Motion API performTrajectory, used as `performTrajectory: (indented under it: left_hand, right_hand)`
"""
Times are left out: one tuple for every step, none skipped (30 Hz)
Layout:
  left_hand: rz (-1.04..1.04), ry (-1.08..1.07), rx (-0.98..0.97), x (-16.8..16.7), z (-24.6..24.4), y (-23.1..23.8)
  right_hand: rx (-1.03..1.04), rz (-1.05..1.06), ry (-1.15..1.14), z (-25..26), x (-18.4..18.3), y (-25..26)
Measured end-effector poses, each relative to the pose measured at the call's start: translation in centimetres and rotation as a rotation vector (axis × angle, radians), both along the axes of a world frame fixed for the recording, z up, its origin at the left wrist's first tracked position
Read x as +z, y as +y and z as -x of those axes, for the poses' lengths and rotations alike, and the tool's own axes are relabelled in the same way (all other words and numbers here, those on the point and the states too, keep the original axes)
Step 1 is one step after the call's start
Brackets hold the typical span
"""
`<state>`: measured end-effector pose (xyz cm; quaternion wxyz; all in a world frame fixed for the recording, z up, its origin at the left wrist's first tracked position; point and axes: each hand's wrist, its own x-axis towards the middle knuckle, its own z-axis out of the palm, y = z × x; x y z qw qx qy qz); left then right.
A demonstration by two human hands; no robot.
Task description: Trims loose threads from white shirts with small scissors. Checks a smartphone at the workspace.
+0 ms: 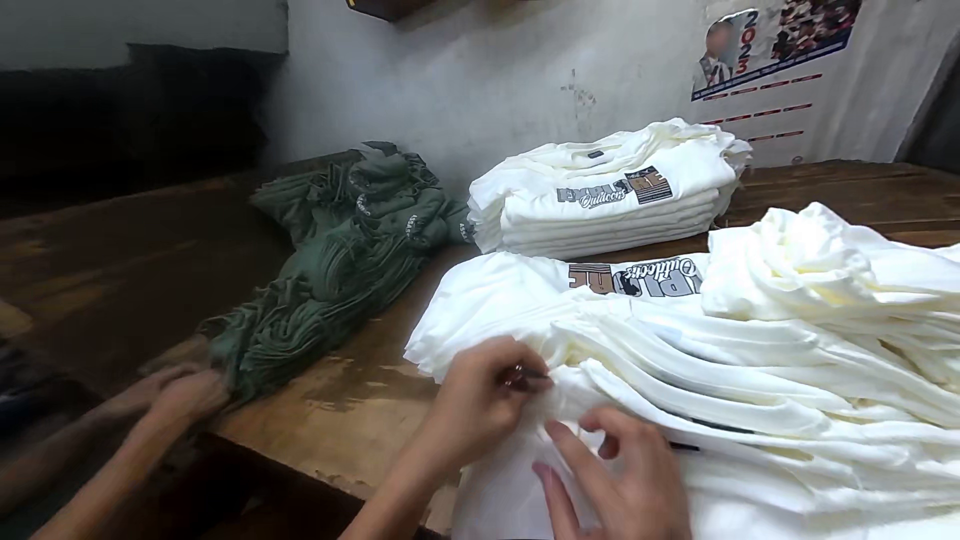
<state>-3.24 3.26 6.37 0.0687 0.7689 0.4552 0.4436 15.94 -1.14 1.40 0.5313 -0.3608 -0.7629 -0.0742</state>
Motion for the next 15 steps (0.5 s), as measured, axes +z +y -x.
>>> performTrajectory:
  left_hand:
    - [-0.066, 0.045, 0.063, 0.1, -0.5, 0.7]
    - [-0.145, 0.102, 0.119, 0.0, -1.0, 1.5]
    - [-0.227, 0.169, 0.145, -0.1, -1.3, 2.3]
    - [-0.300, 0.245, 0.128, -0.4, -1.5, 3.1]
    - [-0.382, 0.328, 0.074, -0.8, -1.4, 3.7]
    - [-0.450, 0.392, 0.008, -1.3, -1.4, 3.9]
    - [-0.463, 0.432, -0.049, -1.5, -1.2, 3.7]
    - [-0.418, 0.436, -0.101, -1.5, -1.0, 3.3]
    - [-0.332, 0.399, -0.161, -1.3, -0.6, 2.7]
    - [-0.237, 0.350, -0.226, -1.1, 0.1, 1.9]
    - [-0.175, 0.303, -0.284, -0.9, 1.0, 1.3]
    - [-0.142, 0.259, -0.330, -0.7, 2.0, 0.7]
    - [-0.130, 0.220, -0.356, -0.7, 2.9, 0.3]
    - [-0.128, 0.195, -0.371, -0.8, 3.5, 0.0]
    - [-0.132, 0.181, -0.382, -1.1, 3.8, -0.2]
  right_hand:
    - [-0.026, -0.041, -0.009, 0.4, -0.2, 0.4]
    - [-0.020, -0.087, -0.012, 0.5, -0.6, 0.7]
    - [0.003, -0.118, -0.003, 0.4, -1.1, 0.7]
    - [0.038, -0.128, 0.025, 0.2, -1.5, 0.7]
    - [0.070, -0.122, 0.063, -0.1, -1.8, 0.6]
    - [0.097, -0.107, 0.099, -0.4, -2.1, 0.5]
    - [0.112, -0.093, 0.125, -0.6, -2.2, 0.4]
    - [0.115, -0.085, 0.144, -0.7, -2.3, 0.4]
    - [0.112, -0.085, 0.159, -0.8, -2.2, 0.4]
    - [0.110, -0.089, 0.172, -0.7, -2.3, 0.3]
    - [0.110, -0.096, 0.184, -0.5, -2.3, 0.2]
    - [0.109, -0.102, 0.196, -0.3, -2.3, 0.2]
    - [0.109, -0.107, 0.208, -0.1, -2.3, 0.2]
    - [0.109, -0.113, 0.220, 0.0, -2.4, 0.2]
    - [0.106, -0.114, 0.227, 0.2, -2.4, 0.1]
